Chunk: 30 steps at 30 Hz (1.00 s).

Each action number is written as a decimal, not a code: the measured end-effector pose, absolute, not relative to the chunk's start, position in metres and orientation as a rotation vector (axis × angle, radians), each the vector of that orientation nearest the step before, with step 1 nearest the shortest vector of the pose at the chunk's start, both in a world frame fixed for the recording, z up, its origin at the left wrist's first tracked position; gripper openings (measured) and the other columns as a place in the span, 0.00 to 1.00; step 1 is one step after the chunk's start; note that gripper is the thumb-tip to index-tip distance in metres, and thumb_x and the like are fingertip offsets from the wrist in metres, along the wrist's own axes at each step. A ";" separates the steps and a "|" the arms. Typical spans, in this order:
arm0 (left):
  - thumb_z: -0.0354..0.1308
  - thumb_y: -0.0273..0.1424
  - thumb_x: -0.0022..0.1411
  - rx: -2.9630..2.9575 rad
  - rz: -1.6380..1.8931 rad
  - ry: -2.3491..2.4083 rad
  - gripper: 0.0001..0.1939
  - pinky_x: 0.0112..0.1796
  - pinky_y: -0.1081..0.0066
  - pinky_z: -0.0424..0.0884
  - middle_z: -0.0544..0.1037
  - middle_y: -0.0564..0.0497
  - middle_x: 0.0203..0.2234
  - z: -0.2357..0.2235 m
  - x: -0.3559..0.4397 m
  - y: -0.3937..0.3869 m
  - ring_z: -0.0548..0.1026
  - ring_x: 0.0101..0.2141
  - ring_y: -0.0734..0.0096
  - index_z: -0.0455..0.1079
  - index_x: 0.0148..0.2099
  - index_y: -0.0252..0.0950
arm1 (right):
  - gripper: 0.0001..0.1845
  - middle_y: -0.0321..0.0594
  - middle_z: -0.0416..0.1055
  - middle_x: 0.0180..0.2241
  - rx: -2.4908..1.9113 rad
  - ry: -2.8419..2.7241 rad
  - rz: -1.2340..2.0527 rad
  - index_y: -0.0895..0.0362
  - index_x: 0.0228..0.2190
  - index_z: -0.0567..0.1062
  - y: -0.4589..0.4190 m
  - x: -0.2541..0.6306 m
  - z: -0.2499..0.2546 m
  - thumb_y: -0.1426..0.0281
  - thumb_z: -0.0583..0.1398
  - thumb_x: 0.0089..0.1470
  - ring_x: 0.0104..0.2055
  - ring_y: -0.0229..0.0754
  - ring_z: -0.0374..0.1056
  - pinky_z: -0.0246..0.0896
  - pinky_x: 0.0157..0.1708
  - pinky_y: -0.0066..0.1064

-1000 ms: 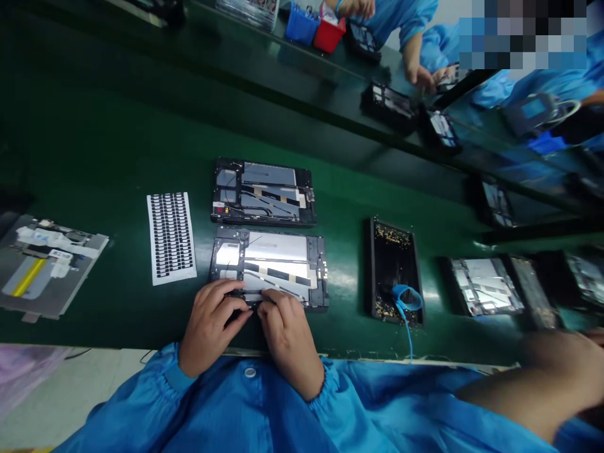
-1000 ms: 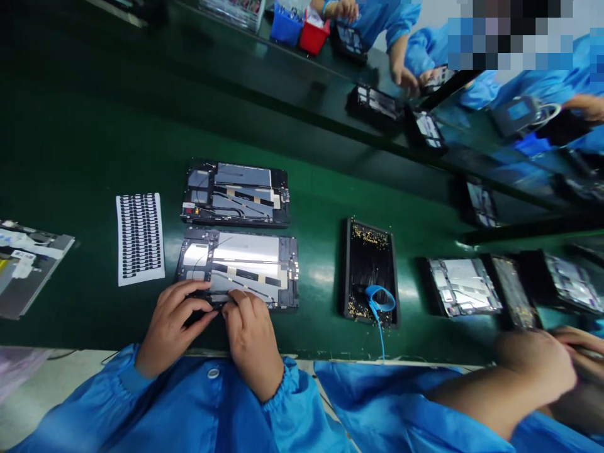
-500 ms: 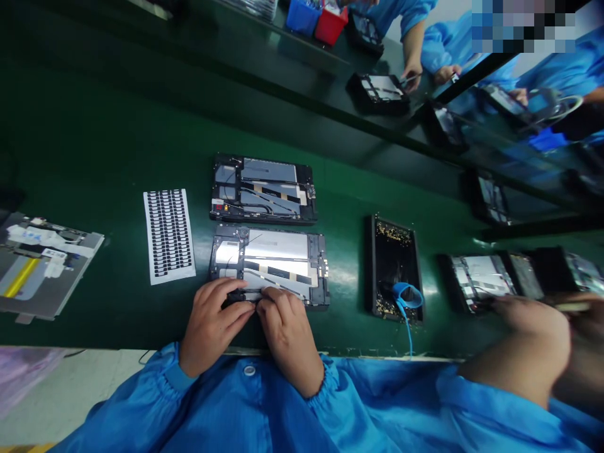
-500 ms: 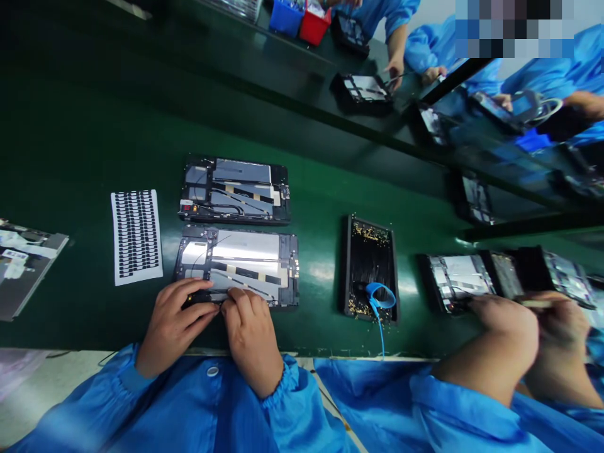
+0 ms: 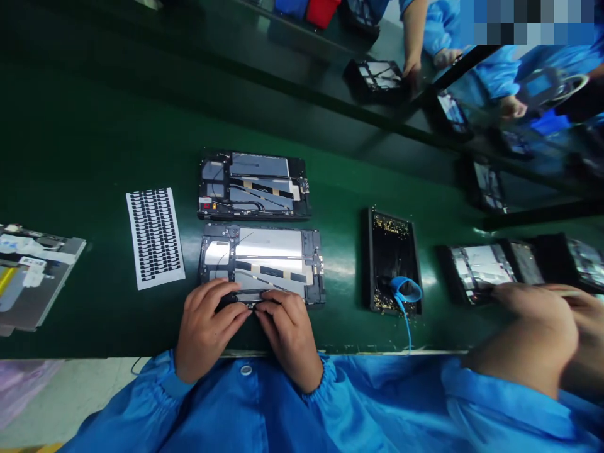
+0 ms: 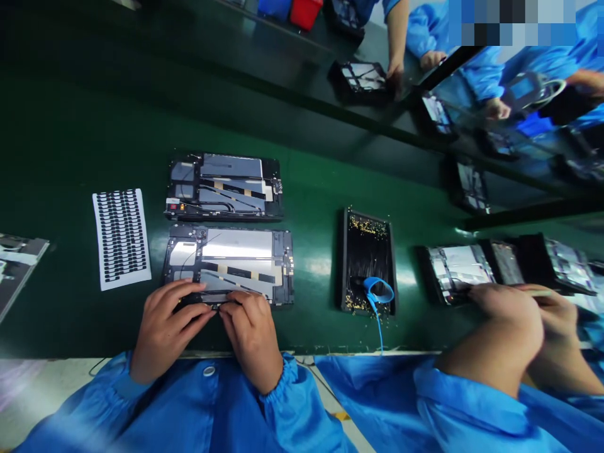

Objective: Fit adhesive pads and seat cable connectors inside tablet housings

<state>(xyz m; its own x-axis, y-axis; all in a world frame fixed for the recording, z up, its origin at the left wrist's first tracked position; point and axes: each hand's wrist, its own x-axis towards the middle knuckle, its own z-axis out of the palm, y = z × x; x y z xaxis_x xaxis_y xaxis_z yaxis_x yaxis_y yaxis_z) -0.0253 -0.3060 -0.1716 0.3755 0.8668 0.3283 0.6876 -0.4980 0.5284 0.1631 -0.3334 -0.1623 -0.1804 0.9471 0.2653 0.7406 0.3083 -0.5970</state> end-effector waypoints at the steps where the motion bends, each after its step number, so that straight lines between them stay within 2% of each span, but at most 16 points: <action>1: 0.61 0.27 0.66 2.336 0.831 1.363 0.03 0.53 0.54 0.68 0.78 0.48 0.50 -0.172 -0.025 -0.306 0.72 0.54 0.56 0.76 0.40 0.41 | 0.09 0.43 0.75 0.45 -1.495 -1.991 0.452 0.52 0.45 0.73 -0.333 0.163 -0.163 0.75 0.59 0.65 0.47 0.44 0.70 0.68 0.46 0.40; 13: 0.61 0.28 0.67 2.328 0.822 1.405 0.03 0.52 0.55 0.68 0.79 0.49 0.49 -0.172 -0.024 -0.307 0.73 0.54 0.56 0.75 0.40 0.42 | 0.08 0.43 0.75 0.45 -1.516 -1.989 0.438 0.53 0.44 0.73 -0.334 0.160 -0.160 0.76 0.58 0.65 0.47 0.45 0.70 0.66 0.46 0.40; 22: 0.61 0.29 0.67 2.310 0.829 1.404 0.02 0.52 0.56 0.67 0.78 0.49 0.50 -0.173 -0.023 -0.307 0.73 0.54 0.57 0.72 0.41 0.41 | 0.10 0.45 0.76 0.45 -1.454 -2.022 0.298 0.55 0.45 0.74 -0.338 0.159 -0.172 0.78 0.60 0.63 0.49 0.47 0.70 0.70 0.48 0.41; 26: 0.63 0.28 0.65 2.258 0.849 1.379 0.07 0.53 0.56 0.66 0.78 0.47 0.51 -0.174 -0.027 -0.307 0.72 0.55 0.58 0.67 0.41 0.39 | 0.15 0.47 0.76 0.47 -1.357 -2.015 0.278 0.58 0.49 0.75 -0.340 0.166 -0.179 0.79 0.62 0.61 0.52 0.47 0.71 0.71 0.51 0.42; 30: 0.62 0.27 0.66 2.268 0.831 1.363 0.07 0.53 0.56 0.66 0.77 0.46 0.51 -0.173 -0.028 -0.308 0.72 0.55 0.57 0.66 0.41 0.40 | 0.19 0.50 0.76 0.50 -1.278 -2.099 0.227 0.58 0.53 0.75 -0.342 0.171 -0.182 0.78 0.63 0.61 0.55 0.50 0.69 0.72 0.51 0.44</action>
<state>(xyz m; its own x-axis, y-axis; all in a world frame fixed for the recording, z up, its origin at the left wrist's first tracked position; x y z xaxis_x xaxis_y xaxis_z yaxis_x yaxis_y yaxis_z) -0.0284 -0.3077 -0.1729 0.3595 0.8846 0.2971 0.6692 -0.4663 0.5786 0.1709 -0.3421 -0.1825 -0.3040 0.8420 0.4456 0.7271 0.5073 -0.4625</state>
